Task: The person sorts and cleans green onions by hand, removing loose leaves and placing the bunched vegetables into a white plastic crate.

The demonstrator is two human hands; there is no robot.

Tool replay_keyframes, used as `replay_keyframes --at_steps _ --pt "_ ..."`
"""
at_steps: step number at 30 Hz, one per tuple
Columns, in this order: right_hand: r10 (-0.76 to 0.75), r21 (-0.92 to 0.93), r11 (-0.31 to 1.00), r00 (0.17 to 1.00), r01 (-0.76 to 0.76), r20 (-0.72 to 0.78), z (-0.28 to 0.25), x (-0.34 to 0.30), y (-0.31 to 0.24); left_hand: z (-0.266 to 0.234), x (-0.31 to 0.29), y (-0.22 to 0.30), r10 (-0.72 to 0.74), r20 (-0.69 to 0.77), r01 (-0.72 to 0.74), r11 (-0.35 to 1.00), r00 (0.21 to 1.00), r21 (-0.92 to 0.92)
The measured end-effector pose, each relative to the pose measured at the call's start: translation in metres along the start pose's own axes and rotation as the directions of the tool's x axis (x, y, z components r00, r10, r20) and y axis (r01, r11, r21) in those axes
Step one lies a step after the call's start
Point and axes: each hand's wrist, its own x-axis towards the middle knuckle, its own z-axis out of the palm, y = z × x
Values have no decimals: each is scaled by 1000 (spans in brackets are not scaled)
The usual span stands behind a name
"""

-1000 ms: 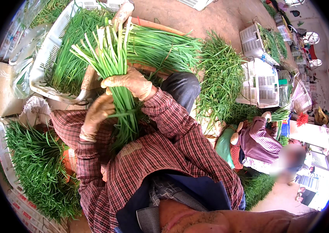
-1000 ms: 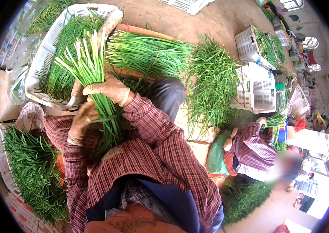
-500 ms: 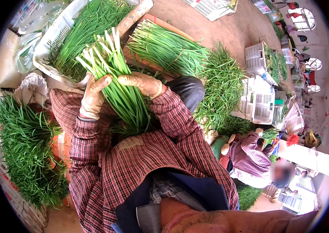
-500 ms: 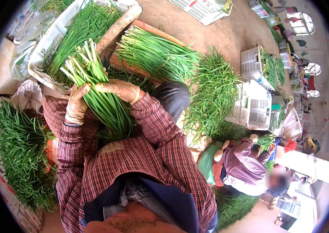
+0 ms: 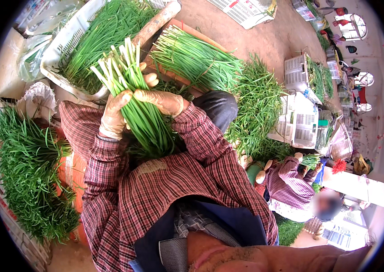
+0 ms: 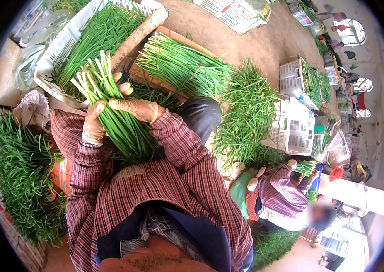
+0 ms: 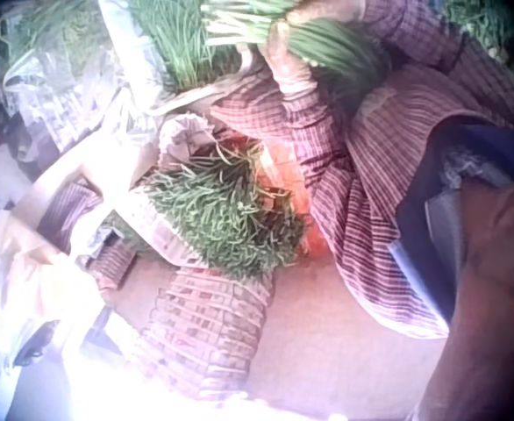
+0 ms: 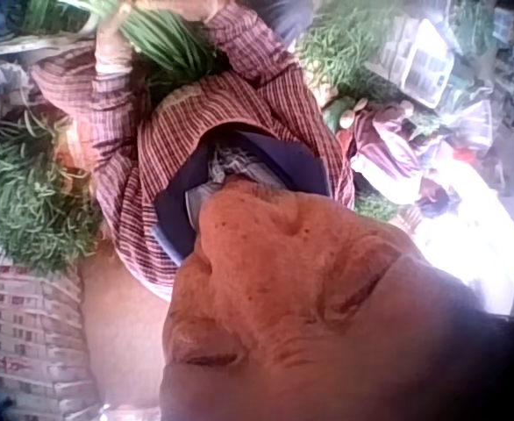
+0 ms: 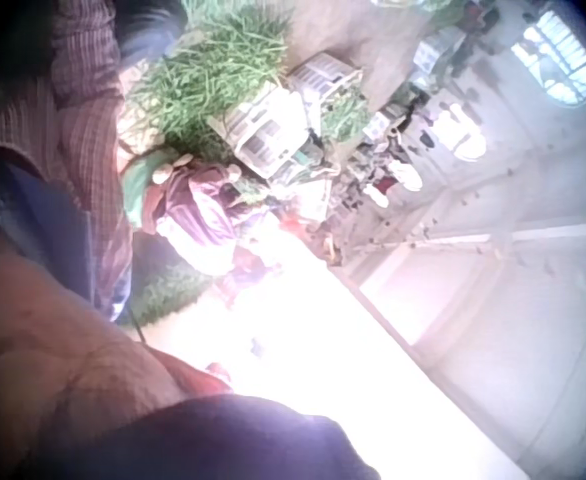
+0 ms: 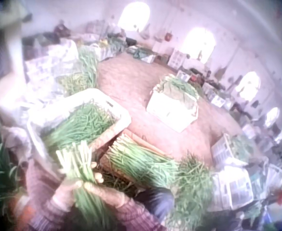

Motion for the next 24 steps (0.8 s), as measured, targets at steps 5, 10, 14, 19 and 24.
replay_keyframes --at_steps 5,10,14,19,24 --pt "59 -455 880 983 -133 -172 -17 -8 3 -9 1 1 31 -69 -33 999 997 -25" --pt "-31 -596 801 992 -46 -119 -4 -16 -9 -7 8 2 53 -117 -69 989 992 -133" --pt "-292 -615 786 913 59 -286 6 -18 -4 -23 13 -4 114 -201 -141 982 973 -125" --pt "-578 -843 532 761 79 -293 2 -15 9 -20 15 -9 169 -333 -162 986 928 49" --pt "-603 -947 318 763 -41 -235 23 -7 9 -14 17 -15 200 -414 -214 977 888 12"
